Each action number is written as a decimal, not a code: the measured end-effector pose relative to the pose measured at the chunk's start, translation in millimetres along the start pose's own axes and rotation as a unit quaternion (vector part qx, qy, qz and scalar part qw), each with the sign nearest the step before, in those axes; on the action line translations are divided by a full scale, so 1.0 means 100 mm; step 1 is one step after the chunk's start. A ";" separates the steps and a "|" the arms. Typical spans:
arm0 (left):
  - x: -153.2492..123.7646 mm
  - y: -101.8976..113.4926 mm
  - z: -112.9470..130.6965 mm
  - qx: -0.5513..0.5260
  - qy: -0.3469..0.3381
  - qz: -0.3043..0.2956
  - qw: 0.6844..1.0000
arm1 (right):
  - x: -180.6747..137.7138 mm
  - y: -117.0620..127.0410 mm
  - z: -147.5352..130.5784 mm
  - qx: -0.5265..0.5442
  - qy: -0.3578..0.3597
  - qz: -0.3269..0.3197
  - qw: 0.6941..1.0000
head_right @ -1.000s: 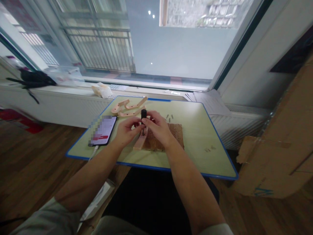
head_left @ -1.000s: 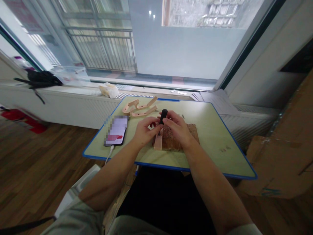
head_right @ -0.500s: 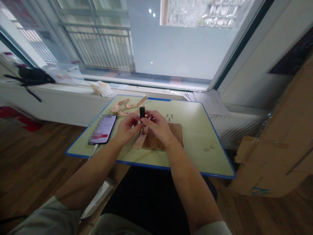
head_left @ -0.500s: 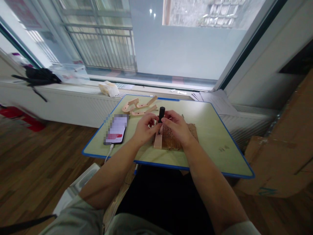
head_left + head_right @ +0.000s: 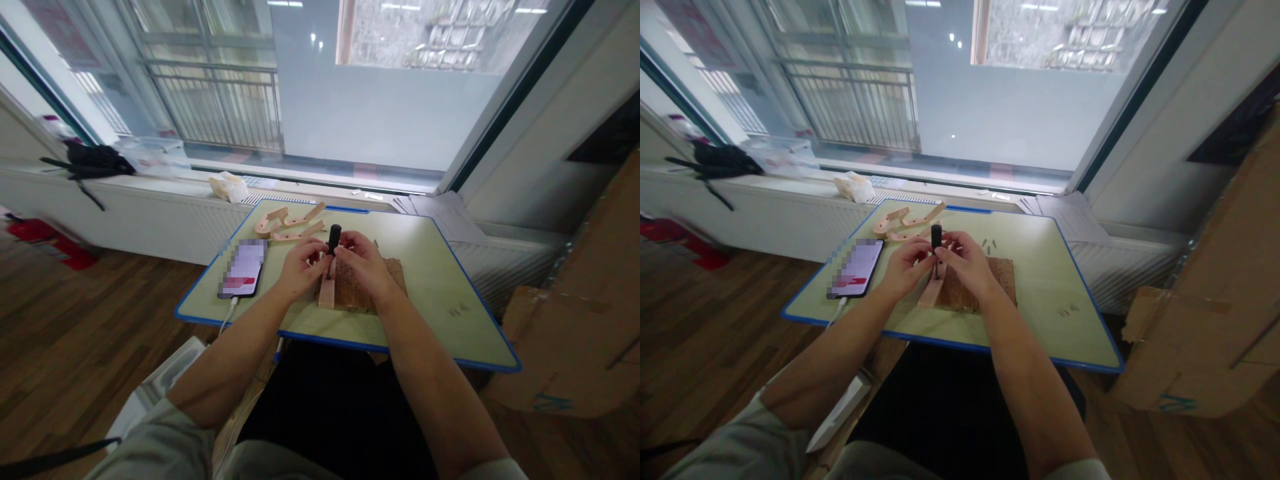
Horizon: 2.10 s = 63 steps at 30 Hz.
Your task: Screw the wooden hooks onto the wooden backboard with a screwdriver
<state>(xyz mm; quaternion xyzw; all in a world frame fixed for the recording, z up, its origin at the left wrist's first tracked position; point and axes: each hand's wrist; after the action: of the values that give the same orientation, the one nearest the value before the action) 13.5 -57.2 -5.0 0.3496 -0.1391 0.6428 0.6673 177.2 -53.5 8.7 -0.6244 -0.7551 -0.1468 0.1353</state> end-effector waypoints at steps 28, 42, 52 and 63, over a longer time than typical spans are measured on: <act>-0.01 -0.02 0.02 -0.001 0.026 -0.008 1.000 | -0.03 -0.02 -0.05 -0.053 0.006 0.005 0.999; 0.00 0.01 -0.02 -0.030 0.051 0.004 0.998 | -0.02 -0.03 0.03 -0.045 0.017 0.006 0.999; -0.01 0.03 0.01 -0.051 0.074 -0.027 0.996 | -0.01 -0.02 0.03 -0.070 0.033 0.009 0.997; 0.00 0.04 0.02 -0.054 0.043 -0.023 0.997 | -0.02 -0.03 -0.08 -0.074 0.064 0.003 0.995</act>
<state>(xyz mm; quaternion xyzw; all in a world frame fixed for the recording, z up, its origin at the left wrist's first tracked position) 10.2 -59.4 -2.5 0.2882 -0.1368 0.6333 0.7051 175.2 -58.7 15.5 -0.6240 -0.7302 -0.2418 0.1373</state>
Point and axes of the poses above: each hand's wrist, its own x-axis towards the middle knuckle, its own y-axis out of the back of the hand, z = x × y
